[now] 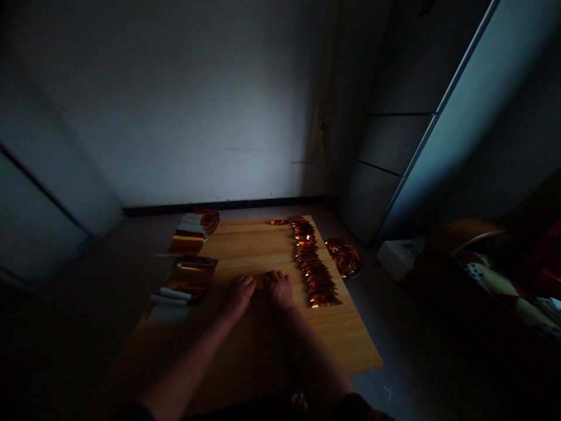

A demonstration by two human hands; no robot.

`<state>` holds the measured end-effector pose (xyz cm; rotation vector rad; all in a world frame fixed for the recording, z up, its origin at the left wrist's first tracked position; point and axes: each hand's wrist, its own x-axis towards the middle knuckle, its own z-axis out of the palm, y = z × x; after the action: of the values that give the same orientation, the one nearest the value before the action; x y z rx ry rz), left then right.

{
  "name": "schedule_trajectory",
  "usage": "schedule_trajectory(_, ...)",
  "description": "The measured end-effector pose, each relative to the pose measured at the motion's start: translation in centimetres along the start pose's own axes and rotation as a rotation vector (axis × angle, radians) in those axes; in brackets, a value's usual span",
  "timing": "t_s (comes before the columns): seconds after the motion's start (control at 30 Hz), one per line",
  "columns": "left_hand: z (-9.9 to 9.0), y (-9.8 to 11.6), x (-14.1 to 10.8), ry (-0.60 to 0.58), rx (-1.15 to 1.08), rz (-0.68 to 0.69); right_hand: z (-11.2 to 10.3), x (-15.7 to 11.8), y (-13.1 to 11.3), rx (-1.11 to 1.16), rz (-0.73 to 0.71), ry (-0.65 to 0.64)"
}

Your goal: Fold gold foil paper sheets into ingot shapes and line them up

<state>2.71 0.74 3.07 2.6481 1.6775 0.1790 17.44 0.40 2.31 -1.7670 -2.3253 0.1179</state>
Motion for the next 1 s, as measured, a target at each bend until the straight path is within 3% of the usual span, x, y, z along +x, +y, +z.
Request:
schedule_trajectory(0.13, -0.4, 0.5, -1.1, -0.051, 0.052, -0.012, -0.6, 0.3, -0.4, -0.006, 0.020, -0.062)
schedule_trajectory(0.37, 0.2, 1.1, -3.5, -0.016, 0.062, -0.078, -0.3, -0.2, -0.1, 0.116, 0.162, -0.011)
schedule_trajectory(0.6, -0.5, 1.9, -3.9, -0.037, -0.006, -0.176, 0.0, 0.2, -0.9, 0.099, 0.255, 0.002)
schedule_trajectory(0.83, -0.3, 2.2, -4.2, -0.060, -0.049, -0.218, -1.4, 1.2, -1.8, 0.085, 0.340, -0.110)
schedule_trajectory(1.0, 0.2, 2.6, -4.2, -0.048, -0.029, -0.235, -1.2, 1.5, -1.0, 0.135, 0.317, -0.119)
